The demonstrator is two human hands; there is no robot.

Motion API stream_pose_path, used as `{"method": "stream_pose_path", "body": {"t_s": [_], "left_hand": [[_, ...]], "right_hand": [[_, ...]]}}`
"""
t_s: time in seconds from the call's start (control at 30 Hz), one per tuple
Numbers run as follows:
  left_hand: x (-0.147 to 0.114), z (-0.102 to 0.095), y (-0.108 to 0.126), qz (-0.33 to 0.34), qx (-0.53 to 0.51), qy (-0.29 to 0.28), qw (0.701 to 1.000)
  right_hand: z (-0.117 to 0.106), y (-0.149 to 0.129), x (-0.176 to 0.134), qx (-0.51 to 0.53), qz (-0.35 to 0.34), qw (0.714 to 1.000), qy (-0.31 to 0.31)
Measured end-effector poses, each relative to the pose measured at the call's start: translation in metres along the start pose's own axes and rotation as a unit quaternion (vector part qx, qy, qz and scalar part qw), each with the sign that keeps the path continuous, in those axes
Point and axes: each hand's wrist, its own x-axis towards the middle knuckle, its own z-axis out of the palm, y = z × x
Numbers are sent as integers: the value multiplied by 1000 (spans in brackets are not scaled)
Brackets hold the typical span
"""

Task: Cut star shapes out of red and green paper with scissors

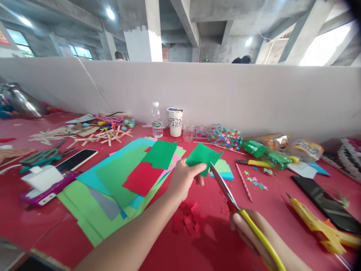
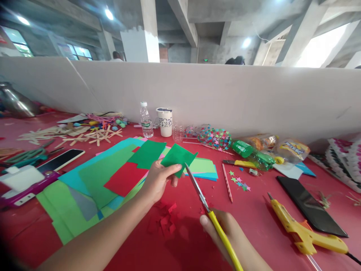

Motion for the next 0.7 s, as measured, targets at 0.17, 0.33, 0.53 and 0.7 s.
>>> {"method": "stream_pose_path", "body": {"t_s": [0.17, 0.33, 0.53, 0.7], "left_hand": [[4, -4, -3, -5, 11, -9, 1000], [9, -13, 4, -17, 42, -64, 997], [12, -17, 6, -28, 30, -72, 997], [12, -16, 3, -40, 16, -66, 997]], "right_hand": [[-1, 4, 3, 26, 15, 999, -26], [-3, 5, 4, 50, 38, 997, -40], [-2, 0, 3, 64, 67, 995, -27], [0, 0, 4, 61, 77, 995, -33]]}}
